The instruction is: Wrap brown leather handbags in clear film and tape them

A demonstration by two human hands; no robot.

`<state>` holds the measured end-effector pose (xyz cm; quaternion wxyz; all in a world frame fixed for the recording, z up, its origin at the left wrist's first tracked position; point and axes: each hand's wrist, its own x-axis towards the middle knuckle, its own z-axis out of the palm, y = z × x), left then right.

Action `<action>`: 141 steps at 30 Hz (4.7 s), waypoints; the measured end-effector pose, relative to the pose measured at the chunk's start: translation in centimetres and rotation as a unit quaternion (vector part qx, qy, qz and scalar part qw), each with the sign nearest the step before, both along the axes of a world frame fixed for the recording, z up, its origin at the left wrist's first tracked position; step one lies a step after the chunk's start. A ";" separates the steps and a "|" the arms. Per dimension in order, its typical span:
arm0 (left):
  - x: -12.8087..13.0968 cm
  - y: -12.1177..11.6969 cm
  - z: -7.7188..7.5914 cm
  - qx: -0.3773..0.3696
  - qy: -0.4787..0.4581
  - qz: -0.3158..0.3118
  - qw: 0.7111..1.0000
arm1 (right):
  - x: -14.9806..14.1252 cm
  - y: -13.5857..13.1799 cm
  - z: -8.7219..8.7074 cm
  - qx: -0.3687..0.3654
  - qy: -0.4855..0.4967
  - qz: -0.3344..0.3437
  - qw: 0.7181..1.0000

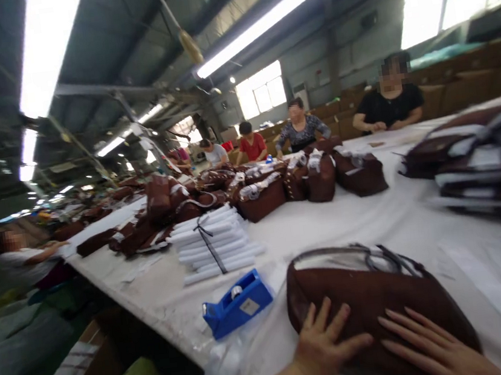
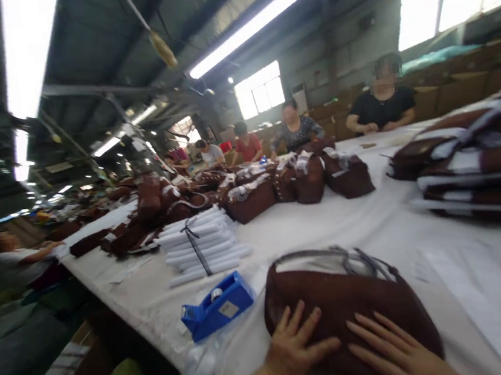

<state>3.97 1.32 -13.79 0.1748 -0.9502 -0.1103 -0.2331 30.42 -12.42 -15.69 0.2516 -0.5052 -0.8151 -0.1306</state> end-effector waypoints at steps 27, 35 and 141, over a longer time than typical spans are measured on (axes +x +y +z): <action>3.3 -0.8 6.2 -0.199 -0.016 0.056 0.978 | -3.9 2.0 6.8 -0.096 -0.021 -0.164 0.982; 4.1 0.3 3.2 -0.185 -0.011 0.091 0.978 | -4.0 4.3 9.8 -0.064 0.016 -0.211 0.975; -5.4 0.5 3.3 -0.194 -0.057 -0.101 0.974 | -0.7 -9.2 3.0 -0.065 0.092 -0.048 0.992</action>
